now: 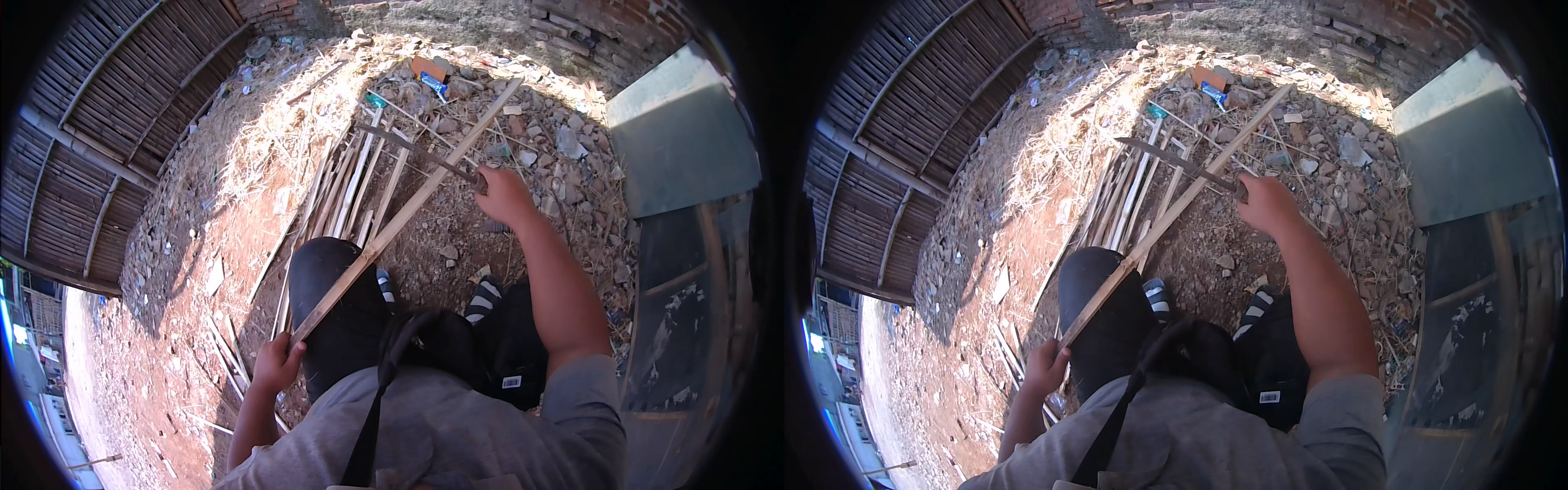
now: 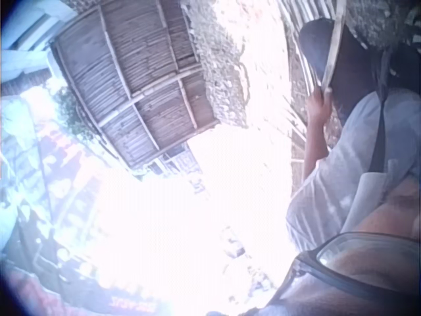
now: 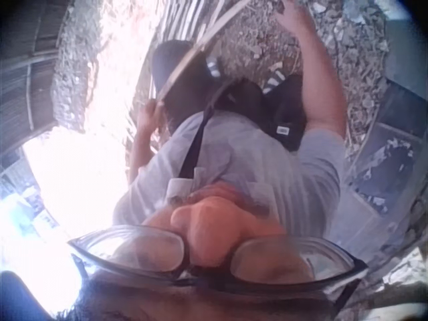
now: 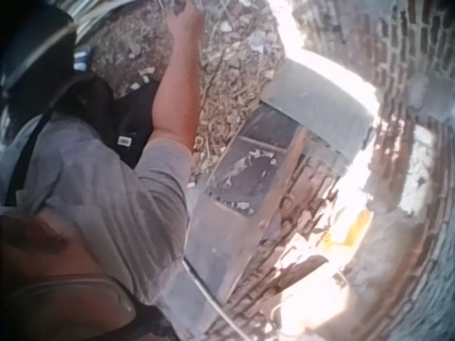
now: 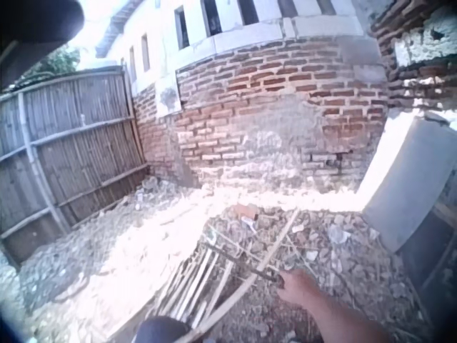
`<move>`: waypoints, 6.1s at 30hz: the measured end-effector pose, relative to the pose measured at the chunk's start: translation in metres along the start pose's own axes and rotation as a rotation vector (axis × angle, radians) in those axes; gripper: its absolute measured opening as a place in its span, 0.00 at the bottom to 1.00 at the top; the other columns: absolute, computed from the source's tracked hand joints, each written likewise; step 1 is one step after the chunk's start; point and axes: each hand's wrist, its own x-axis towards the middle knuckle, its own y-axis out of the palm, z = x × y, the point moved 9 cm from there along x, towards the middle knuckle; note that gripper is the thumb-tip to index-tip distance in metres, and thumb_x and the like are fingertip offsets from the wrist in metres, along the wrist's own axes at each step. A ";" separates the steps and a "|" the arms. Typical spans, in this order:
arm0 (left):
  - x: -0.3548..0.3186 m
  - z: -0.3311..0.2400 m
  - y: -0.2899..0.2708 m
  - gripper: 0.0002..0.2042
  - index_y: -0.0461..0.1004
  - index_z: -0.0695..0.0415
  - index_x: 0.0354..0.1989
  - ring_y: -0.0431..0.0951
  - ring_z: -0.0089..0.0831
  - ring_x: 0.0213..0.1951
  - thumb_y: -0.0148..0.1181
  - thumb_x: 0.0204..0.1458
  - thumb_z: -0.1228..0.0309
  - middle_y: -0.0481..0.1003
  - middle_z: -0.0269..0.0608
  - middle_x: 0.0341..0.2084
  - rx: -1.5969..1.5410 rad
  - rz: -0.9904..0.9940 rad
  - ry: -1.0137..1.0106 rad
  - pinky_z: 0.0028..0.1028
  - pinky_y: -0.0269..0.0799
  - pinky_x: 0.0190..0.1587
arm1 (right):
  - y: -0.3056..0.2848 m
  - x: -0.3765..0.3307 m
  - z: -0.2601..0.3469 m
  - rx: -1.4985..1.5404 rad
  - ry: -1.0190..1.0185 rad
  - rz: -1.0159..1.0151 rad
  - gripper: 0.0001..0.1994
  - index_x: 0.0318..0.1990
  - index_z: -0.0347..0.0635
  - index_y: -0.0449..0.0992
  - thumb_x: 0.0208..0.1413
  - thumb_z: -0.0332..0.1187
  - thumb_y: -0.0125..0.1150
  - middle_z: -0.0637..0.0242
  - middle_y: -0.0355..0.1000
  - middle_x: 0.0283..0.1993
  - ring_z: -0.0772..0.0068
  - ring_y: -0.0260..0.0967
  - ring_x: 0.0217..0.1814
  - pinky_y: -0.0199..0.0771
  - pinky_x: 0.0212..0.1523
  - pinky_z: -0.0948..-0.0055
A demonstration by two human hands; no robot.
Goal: The person sits on the ground and uses a machete to split long bamboo poles into thin strips. They hold the bamboo against their leg and repeatedly strike it with the blade to separate the material.
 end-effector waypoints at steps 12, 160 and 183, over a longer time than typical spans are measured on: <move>-0.004 0.025 0.001 0.21 0.66 0.63 0.26 0.74 0.54 0.22 0.54 0.63 0.56 0.70 0.54 0.16 -0.055 0.032 0.052 0.44 0.64 0.27 | 0.021 -0.011 0.026 -0.101 -0.124 0.206 0.11 0.42 0.48 0.77 0.49 0.31 0.62 0.56 0.77 0.32 0.50 0.78 0.39 0.77 0.41 0.50; -0.014 -0.001 0.007 0.22 0.67 0.59 0.33 0.78 0.59 0.29 0.61 0.57 0.50 0.75 0.56 0.22 0.234 -0.177 0.004 0.52 0.70 0.31 | 0.024 -0.013 0.044 -0.068 -0.135 0.207 0.13 0.42 0.43 0.78 0.48 0.33 0.64 0.54 0.78 0.34 0.46 0.76 0.39 0.76 0.42 0.51; -0.004 0.001 0.006 0.23 0.67 0.58 0.33 0.78 0.59 0.28 0.61 0.57 0.48 0.74 0.54 0.20 0.261 -0.214 0.035 0.52 0.71 0.31 | 0.009 0.000 -0.061 0.076 0.203 0.048 0.12 0.42 0.40 0.79 0.51 0.34 0.62 0.53 0.79 0.36 0.47 0.78 0.40 0.77 0.42 0.53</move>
